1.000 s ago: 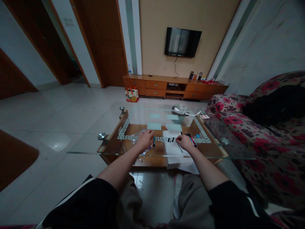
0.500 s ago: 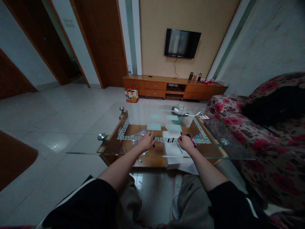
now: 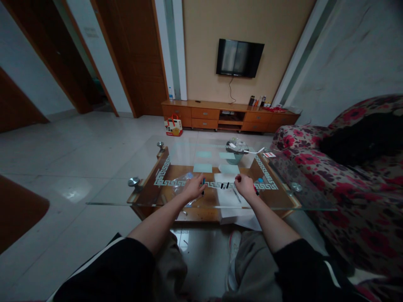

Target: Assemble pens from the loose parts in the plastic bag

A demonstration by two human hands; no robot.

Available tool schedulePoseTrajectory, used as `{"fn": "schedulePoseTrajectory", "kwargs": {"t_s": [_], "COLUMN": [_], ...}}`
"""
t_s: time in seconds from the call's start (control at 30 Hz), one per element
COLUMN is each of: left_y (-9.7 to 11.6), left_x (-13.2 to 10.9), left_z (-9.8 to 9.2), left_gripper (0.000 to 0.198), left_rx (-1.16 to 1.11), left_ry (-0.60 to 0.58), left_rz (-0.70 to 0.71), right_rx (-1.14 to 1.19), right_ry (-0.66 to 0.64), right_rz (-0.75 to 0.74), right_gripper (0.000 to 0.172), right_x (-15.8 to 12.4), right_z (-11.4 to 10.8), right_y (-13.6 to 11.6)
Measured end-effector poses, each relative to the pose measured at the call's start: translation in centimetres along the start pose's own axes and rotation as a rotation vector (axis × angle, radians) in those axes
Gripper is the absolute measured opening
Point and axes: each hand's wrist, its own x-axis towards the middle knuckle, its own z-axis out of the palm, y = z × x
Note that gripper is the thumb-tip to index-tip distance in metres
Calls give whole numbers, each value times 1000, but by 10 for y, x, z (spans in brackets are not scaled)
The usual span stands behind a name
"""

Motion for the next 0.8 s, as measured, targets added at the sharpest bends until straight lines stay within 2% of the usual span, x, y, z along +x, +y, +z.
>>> {"fn": "schedulePoseTrajectory", "kwargs": {"t_s": [0.13, 0.27, 0.37, 0.53, 0.8], "left_y": [2, 5, 11, 27, 43], "left_x": [1, 2, 4, 5, -1], "left_z": [-1, 0, 1, 4, 4], "left_gripper": [36, 45, 38, 17, 22], "left_rx": [-95, -184, -239, -305, -380], "left_ry": [25, 70, 98, 96, 79], "left_rz": [38, 80, 111, 184, 247], "right_rx": [79, 228, 327, 419, 474], "right_ry": [111, 126, 125, 100, 89], "right_rz": [-57, -213, -311, -331, -412], "right_gripper": [19, 22, 23, 17, 18], "right_x": [0, -6, -12, -18, -24], "right_z": [-6, -11, -12, -14, -14], "right_y": [-9, -25, -39, -61, -73]}}
